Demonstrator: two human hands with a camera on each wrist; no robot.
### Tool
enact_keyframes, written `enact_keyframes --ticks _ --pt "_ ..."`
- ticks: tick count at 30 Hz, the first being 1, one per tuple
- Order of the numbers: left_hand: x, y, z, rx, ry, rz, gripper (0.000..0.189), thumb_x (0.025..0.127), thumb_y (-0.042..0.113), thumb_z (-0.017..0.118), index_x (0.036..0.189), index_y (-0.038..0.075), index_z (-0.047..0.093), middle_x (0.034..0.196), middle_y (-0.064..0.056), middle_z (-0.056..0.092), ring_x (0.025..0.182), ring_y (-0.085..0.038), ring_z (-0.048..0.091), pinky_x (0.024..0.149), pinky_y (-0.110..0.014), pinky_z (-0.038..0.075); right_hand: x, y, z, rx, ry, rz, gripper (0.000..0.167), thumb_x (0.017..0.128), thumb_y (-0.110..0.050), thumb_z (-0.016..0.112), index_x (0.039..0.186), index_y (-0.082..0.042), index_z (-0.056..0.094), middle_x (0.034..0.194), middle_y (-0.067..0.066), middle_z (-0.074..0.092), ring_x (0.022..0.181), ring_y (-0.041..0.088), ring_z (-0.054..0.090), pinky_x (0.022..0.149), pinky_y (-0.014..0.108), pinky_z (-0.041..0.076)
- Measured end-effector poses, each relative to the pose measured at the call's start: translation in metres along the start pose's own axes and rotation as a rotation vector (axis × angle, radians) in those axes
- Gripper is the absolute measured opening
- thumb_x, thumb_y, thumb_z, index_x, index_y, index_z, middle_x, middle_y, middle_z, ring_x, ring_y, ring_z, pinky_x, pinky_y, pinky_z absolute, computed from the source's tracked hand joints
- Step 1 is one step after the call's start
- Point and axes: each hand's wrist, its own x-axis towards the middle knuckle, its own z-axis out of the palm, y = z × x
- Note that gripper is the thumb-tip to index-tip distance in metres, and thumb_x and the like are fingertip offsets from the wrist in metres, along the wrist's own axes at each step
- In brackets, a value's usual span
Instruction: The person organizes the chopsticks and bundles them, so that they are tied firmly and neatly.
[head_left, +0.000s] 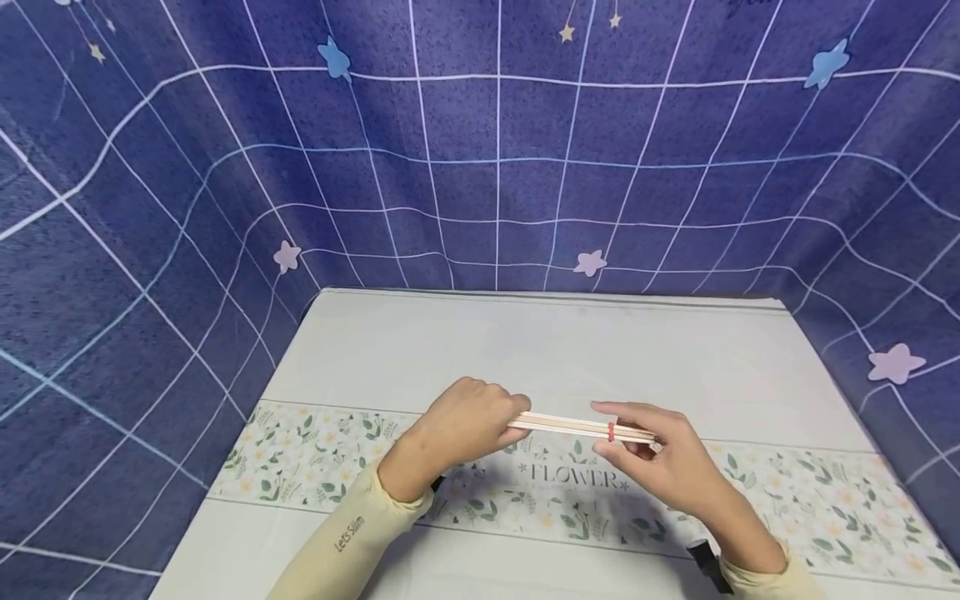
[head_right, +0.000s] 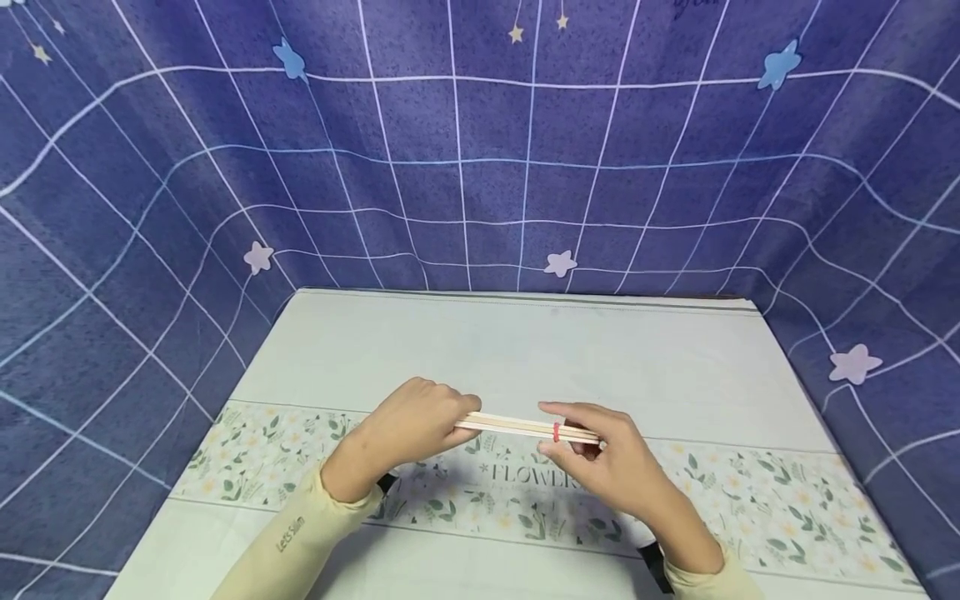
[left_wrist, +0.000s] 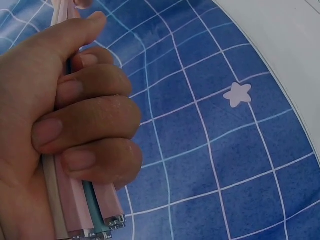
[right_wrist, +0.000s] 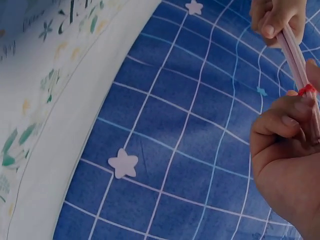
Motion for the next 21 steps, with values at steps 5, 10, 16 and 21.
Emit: enact_keyframes --ticks 5,10,16,21 --pt "0.0 -0.004 0.0 -0.006 -0.02 -0.018 0.033 0.101 0.029 0.067 0.073 0.022 0.049 0.061 0.011 0.038 0.054 -0.008 0.033 0.05 -0.026 0.03 -0.002 0.003 -0.006 0.019 0.031 -0.009 0.039 0.084 0.015 0.076 0.114 -0.011 0.073 0.082 -0.005 0.071 0.059 0.001 0.053 0.051 0.018 0.045" --pt "-0.002 -0.006 -0.001 -0.011 -0.019 -0.017 0.033 0.101 0.029 0.067 0.074 0.021 0.05 0.061 0.011 0.038 0.054 -0.008 0.033 0.049 -0.026 0.03 0.001 0.008 -0.002 0.124 0.072 -0.088 0.041 0.08 0.022 0.074 0.11 -0.005 0.078 0.084 0.0 0.071 0.064 0.003 0.054 0.049 0.019 0.043" --pt "-0.004 -0.004 -0.006 0.008 0.01 -0.014 0.033 0.101 0.03 0.067 0.074 0.02 0.05 0.061 0.011 0.036 0.053 -0.008 0.031 0.048 -0.025 0.03 0.004 0.011 0.005 0.162 0.127 -0.187 0.044 0.074 0.025 0.075 0.112 0.003 0.078 0.067 -0.003 0.04 0.057 0.005 0.034 0.045 0.016 0.029" --pt "-0.003 0.0 -0.005 0.045 0.007 0.008 0.033 0.101 0.032 0.067 0.073 0.021 0.052 0.06 0.011 0.04 0.052 -0.008 0.033 0.049 -0.027 0.035 0.004 0.008 0.008 0.141 0.033 -0.11 0.042 0.079 0.018 0.078 0.118 0.0 0.078 0.072 0.0 0.062 0.055 0.001 0.039 0.046 0.015 0.035"
